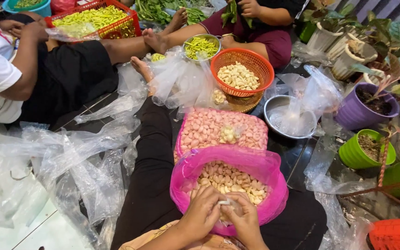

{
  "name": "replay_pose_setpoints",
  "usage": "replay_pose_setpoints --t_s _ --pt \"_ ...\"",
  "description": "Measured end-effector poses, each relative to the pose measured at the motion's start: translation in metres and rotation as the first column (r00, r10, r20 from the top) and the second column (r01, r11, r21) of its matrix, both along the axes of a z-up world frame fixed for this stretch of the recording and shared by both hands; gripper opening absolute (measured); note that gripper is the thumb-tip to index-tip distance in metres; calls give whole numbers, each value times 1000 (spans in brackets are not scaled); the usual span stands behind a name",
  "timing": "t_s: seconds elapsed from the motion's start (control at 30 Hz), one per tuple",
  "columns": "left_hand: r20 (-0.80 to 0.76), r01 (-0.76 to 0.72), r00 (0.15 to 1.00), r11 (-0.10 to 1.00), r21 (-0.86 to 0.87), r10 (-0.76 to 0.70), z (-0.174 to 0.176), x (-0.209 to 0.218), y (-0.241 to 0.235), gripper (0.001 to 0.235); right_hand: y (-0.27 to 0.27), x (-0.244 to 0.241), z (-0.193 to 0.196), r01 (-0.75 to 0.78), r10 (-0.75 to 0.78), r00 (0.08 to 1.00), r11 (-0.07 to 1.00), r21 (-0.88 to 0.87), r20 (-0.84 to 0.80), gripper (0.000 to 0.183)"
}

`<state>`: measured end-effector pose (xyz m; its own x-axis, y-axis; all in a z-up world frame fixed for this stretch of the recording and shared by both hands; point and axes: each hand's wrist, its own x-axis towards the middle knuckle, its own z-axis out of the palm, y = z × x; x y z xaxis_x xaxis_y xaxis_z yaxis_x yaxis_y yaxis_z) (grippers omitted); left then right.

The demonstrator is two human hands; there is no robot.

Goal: The person sits on the floor and sorts garlic cloves from a pink mesh bag into small clear plastic bags. They repeatedly scoop cloves, place them into bags, and set the filled bags aside.

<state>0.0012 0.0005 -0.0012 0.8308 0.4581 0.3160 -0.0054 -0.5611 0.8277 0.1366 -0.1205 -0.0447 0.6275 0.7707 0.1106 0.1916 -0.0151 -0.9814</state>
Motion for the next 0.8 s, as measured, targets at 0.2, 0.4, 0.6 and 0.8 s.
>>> replay_pose_setpoints --t_s 0.2,0.4,0.6,0.8 --pt "-132 9 991 966 259 26 -23 11 -1 32 1 5 -21 64 -73 993 993 96 89 15" --pt "-119 -74 986 945 319 117 -36 21 6 24 6 2 -15 18 -6 984 998 67 -177 15" --pt "68 -86 994 995 56 82 -29 17 11 8 8 3 -33 -40 174 663 980 197 -728 29" --pt "192 -89 974 981 -172 122 -23 19 -3 17 11 1 -23 65 101 731 974 216 -675 30"
